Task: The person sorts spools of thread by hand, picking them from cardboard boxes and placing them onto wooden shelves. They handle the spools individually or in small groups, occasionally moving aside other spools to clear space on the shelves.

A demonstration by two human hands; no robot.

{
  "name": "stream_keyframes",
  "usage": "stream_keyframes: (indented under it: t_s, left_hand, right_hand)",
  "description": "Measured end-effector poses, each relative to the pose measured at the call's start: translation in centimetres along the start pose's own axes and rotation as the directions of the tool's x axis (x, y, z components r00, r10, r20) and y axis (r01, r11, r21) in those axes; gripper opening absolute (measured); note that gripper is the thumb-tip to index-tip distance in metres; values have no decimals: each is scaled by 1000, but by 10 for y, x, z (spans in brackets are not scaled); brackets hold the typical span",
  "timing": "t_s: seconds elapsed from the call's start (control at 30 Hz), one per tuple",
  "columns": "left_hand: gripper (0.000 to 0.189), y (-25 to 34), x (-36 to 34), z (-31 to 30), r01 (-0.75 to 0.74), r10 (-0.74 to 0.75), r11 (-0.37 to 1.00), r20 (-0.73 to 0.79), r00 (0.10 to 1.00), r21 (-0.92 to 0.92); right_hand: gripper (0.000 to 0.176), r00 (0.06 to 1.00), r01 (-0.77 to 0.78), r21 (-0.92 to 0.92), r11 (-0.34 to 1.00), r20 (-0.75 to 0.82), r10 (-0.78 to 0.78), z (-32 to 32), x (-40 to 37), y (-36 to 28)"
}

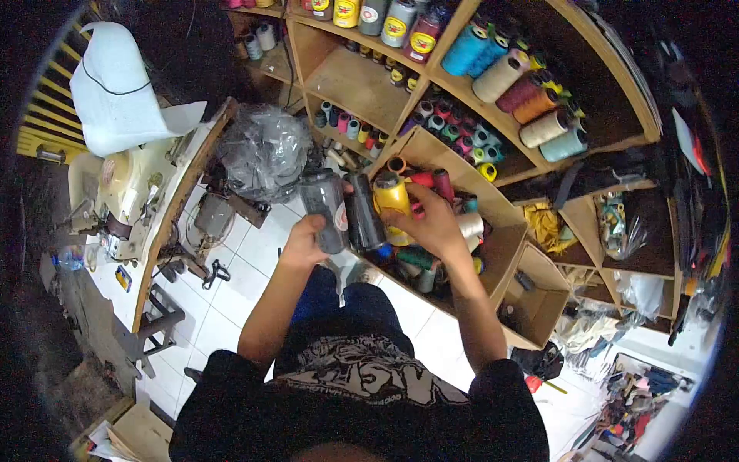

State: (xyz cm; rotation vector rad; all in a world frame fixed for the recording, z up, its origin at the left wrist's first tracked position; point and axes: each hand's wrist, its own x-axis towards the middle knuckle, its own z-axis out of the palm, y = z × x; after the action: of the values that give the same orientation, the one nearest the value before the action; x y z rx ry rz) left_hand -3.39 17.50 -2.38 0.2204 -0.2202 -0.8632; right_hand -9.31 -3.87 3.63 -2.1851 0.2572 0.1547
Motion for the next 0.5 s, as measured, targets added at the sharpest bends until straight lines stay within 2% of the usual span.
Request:
stream_keyframes:
  t_s: [0.07,0.1,0.2,0.23,0.27,0.33,0.4,0.43,0.5]
  left_hand:
    - [61,5,-3,-14,-39,42,998,-69,997,42]
    - [61,9,0,-23,-55,60,997,-97,994,53]
    - [59,37,18,-53,-87,96,995,-198,976,54]
    - [58,47,24,-74,-79,87,996,-221,971,44]
    - [57,54,31,-94,-70,75,997,-245,967,28]
    - [58,79,55,-119,-68,84,995,-233,969,76]
    - [62,94,63,-151,-42,57,997,-255,965,64]
    - [67,99,68,-167,-13,31,998,-323,946,56]
    - [68,100,76,-197,-55,64,998,-278,959,40]
  right_hand:
    - [64,993,87,96,992,65,-94,1,24,6]
    - [65,980,166,291,942,58,-191,8,42,11]
    - [66,993,87,207,974,62,-101,10,108,8]
    - [64,996,89,226,970,-40,-82,17,129,2]
    - [64,990,91,-6,996,-110,-91,21,159,16]
    - [60,944,198,-115,973,-244,-221,36,216,29]
    - [55,942,145,-113,983,-288,-172,43,269,34]
    - [52,935,11,-331,944,-330,-127,43,290,19]
    - [54,913,-59,-472,880,-383,-144,40,346,42]
